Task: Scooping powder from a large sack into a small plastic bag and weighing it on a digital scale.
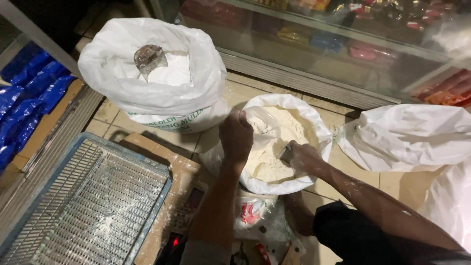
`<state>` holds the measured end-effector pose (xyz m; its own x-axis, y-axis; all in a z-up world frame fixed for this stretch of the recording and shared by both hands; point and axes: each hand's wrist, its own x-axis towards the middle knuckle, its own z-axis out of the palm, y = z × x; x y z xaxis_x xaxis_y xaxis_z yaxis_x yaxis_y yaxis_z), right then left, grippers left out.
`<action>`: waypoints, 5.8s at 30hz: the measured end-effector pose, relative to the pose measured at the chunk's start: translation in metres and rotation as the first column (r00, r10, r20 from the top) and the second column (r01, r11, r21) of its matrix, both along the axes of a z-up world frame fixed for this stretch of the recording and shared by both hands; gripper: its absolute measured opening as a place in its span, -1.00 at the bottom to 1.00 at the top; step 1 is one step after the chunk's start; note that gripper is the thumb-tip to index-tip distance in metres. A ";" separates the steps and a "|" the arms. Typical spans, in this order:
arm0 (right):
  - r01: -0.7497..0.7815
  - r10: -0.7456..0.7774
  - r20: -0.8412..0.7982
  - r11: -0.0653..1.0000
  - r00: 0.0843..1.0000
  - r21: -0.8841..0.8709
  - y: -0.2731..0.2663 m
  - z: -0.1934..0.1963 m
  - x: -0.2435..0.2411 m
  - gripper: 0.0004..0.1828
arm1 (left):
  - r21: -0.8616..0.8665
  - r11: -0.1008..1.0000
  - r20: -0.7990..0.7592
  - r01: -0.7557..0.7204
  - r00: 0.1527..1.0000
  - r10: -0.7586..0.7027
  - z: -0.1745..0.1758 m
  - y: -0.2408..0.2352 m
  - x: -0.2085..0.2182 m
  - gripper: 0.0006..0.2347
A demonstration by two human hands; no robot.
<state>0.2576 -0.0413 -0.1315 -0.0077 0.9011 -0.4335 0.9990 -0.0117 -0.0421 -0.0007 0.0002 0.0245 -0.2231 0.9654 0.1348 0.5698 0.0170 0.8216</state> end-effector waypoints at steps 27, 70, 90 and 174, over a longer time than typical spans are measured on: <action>0.547 -0.698 -0.592 0.703 0.404 -0.455 -0.012 0.045 -0.060 -0.37 | -0.031 0.997 0.053 0.064 0.997 -0.062 0.003 -0.001 -0.005 -0.72; 0.048 -0.062 0.079 0.984 0.995 0.171 0.062 0.244 -0.120 -0.47 | 0.535 0.840 -0.409 0.095 0.899 0.159 -0.062 0.013 0.026 -0.77; -0.037 0.035 0.011 0.934 0.999 0.356 0.038 0.268 -0.106 -0.37 | 0.752 0.630 -0.492 0.195 0.802 0.339 -0.072 0.019 0.013 -0.76; -0.126 0.187 -0.259 0.964 0.948 0.235 0.015 0.177 -0.043 -0.78 | 0.430 0.891 -0.501 0.145 0.860 0.101 -0.119 0.035 0.000 -0.83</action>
